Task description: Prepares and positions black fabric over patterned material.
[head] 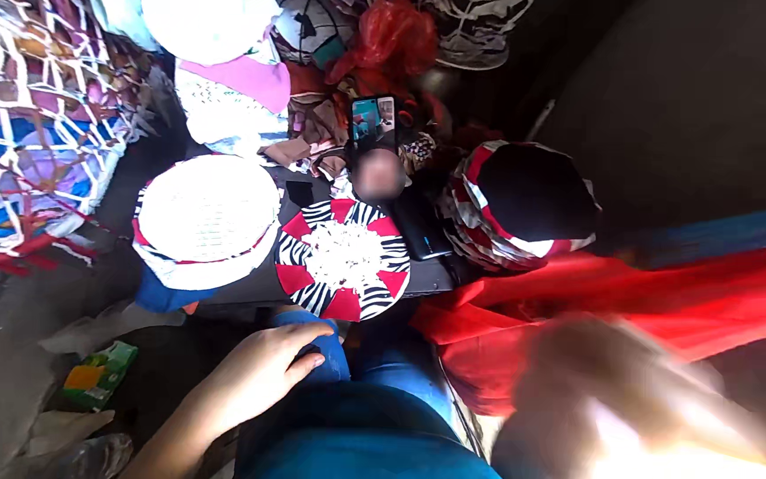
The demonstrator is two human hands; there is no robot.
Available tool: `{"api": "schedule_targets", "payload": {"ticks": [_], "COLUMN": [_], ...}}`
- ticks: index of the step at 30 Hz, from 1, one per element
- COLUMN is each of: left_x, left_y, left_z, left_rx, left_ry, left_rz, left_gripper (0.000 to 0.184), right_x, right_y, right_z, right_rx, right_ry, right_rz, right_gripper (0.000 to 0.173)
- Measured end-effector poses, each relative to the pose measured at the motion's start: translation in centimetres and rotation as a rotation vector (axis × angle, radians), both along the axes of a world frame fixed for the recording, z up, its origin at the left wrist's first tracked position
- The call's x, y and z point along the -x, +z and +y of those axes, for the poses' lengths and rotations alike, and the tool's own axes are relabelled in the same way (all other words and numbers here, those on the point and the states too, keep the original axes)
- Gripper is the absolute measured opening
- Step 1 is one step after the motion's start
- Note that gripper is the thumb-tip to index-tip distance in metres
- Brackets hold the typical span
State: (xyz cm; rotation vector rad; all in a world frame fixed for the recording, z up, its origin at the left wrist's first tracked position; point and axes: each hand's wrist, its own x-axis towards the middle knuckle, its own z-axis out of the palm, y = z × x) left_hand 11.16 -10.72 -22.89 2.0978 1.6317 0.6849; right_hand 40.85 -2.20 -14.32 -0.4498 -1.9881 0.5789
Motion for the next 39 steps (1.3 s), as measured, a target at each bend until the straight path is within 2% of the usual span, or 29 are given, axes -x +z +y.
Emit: {"api": "schedule_targets", "payload": {"ticks": [2,4,6,13,16,18,23,26,28,31,32,36,38,39], "left_x": [-0.5,-0.9,-1.2,-1.0,-1.0,-1.1,-1.0,-0.5,-0.2,-0.2,-0.2,-0.6,-1.0,-1.3], "left_y": [-0.6,-0.7,-0.7,-1.5,-1.9,-2.1,-2.2,-2.2,-1.8,-0.6,-0.3,0.7,1.3,1.5], "left_z": [0.2,0.4,0.6,1.0,1.1,1.1,0.8,0.6,0.5,0.4,0.3,0.5,0.9,1.0], "left_rx": [-0.003,0.021,0.064,0.086,0.034,-0.008,-0.108,-0.128,-0.098,-0.052,-0.04,-0.01,-0.012,-0.013], "left_ry": [0.024,0.051,0.078,0.127,0.137,0.167,0.242,0.189,0.124,0.053,0.038,-0.008,-0.004,0.009], "left_rz": [-0.007,0.018,0.047,0.086,0.074,0.055,-0.043,-0.204,-0.357,-0.544,-0.595,-0.735,-0.746,-0.749], "left_gripper": [0.037,0.042,0.046,0.049,0.049,0.048,0.035,0.03,0.031,0.034,0.035,0.035,0.034,0.033], "right_x": [5.6,8.5,9.9,11.6,11.2,10.5,8.9,9.0,8.9,8.3,8.1,8.1,8.3,8.4], "right_y": [-5.4,-8.6,-10.5,-11.7,-11.4,-11.6,-14.1,-14.7,-14.5,-14.3,-14.2,-12.6,-11.2,-10.6], "right_z": [4.8,7.7,9.2,10.0,9.3,8.2,4.7,4.7,5.3,5.4,5.2,3.3,2.7,2.4], "right_rx": [-0.16,-0.088,-0.035,-0.081,-0.038,-0.053,-0.456,-0.641,-0.677,-0.606,-0.545,-0.064,0.185,0.29], "right_ry": [-0.263,-0.311,-0.325,-0.362,-0.337,-0.279,-0.129,-0.145,-0.157,-0.14,-0.126,0.095,0.264,0.333], "right_rz": [-0.188,-0.413,-0.507,-0.606,-0.539,-0.449,-0.389,-0.437,-0.455,-0.449,-0.417,-0.137,-0.047,-0.031], "right_gripper": [0.029,0.039,0.041,0.04,0.047,0.045,0.032,0.01,0.016,0.014,0.019,0.056,0.063,0.06]}}
